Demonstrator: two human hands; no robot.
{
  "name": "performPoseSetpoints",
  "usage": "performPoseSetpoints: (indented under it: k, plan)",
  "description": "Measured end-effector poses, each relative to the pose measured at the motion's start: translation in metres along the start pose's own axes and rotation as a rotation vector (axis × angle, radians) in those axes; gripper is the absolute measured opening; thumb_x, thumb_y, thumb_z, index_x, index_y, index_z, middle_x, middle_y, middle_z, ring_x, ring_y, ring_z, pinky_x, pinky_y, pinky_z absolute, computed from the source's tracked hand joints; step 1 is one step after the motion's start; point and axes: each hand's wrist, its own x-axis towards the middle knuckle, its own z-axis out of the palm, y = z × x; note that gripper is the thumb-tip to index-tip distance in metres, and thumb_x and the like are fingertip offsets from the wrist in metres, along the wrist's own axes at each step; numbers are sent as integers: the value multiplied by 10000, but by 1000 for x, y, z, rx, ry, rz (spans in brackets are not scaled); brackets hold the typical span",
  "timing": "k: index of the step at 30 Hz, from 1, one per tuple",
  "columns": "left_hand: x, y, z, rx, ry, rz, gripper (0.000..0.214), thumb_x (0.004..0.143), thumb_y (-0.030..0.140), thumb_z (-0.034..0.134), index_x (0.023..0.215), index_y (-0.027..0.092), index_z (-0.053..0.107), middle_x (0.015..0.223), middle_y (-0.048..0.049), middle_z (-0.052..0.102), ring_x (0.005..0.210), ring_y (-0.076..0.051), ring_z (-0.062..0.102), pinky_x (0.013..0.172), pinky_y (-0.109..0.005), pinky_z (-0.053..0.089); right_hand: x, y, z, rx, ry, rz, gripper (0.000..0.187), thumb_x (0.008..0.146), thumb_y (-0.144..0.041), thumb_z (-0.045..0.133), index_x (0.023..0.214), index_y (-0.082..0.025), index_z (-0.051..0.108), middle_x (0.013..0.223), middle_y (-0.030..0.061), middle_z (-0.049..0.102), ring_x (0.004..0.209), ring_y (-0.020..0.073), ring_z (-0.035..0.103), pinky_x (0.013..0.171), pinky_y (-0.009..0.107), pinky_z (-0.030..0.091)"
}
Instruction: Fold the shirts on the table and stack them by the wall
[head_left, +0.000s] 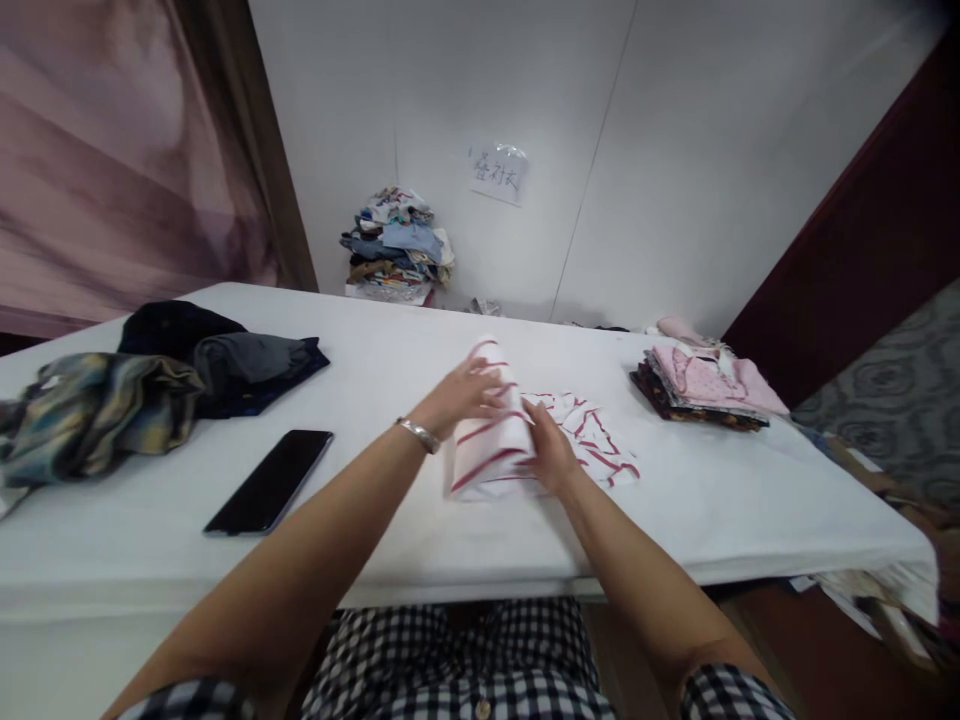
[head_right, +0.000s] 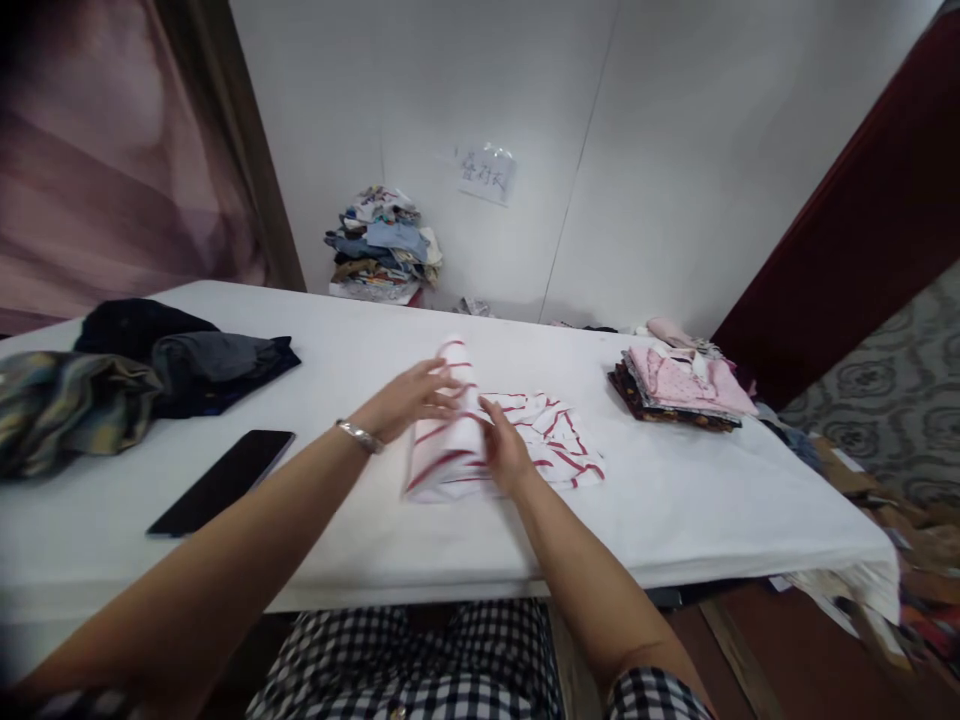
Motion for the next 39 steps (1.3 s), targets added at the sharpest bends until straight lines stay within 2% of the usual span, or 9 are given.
performPoseSetpoints:
  k: [2,6,12,17,21,24,28,34,39]
  plan:
    - [6,-5,21,-27,-133,53,648,801,485,612,1341,170,442,1261,-157,597,906,-203,671,811,-366,555,-5,-8,-25,28,69,105,595,830,-648,492,1242,-225,562,1127,83,703,1058,270,650,906,461,501]
    - [17,-53,13,283,195,35,458,823,454,569,1198,190,570,1269,-109,604,1076,-228,614,941,-354,483,-14,-9,-63,24,153,225,464,810,-453,602,1190,-188,588,1052,85,725,971,268,683,840,443,533]
    - [20,-110,-14,359,313,-109,454,821,455,549,1167,162,574,1237,-144,625,1128,-269,588,998,-404,433,-19,-8,-56,-112,117,133,496,656,-241,712,1141,-246,607,1040,22,731,925,237,684,797,369,540]
    - [12,-119,-7,363,255,-10,538,830,478,532,1279,181,507,1277,-122,604,1132,-237,591,984,-375,461,-25,-1,-43,-119,95,121,515,596,-208,725,1097,-241,606,1028,20,730,943,241,673,793,358,533]
    - [0,-125,3,585,199,267,700,833,542,510,1401,153,387,1485,-153,391,1363,-271,370,1112,-445,335,-30,3,-40,-131,90,144,596,596,-204,744,1167,-246,578,1062,22,722,955,227,670,801,340,527]
    - [-9,-131,12,864,28,446,715,823,576,519,1411,185,404,1545,-130,286,1436,-299,206,1147,-515,238,-38,-1,-41,-145,85,114,658,595,-184,761,1219,-246,560,1133,25,699,986,211,662,846,325,513]
    - [-15,-135,19,1098,-146,459,651,821,581,520,1370,234,476,1536,-121,303,1434,-339,194,1120,-591,219,-46,-4,-49,-166,173,143,796,599,-160,750,1338,-255,468,1040,15,717,868,182,674,801,315,510]
    - [-13,-131,20,1032,-83,403,626,848,577,480,1370,231,475,1551,-119,267,1441,-313,183,1133,-561,212,-42,7,-62,-305,216,78,825,600,-119,684,1382,-226,443,717,-49,677,520,103,521,543,226,404]
    - [-9,-134,18,1001,36,389,662,865,605,429,1366,176,483,1551,-147,255,1449,-301,158,1141,-518,238,-38,7,-68,-359,232,71,850,622,-145,706,1410,-265,408,764,-49,672,575,115,544,607,250,446]
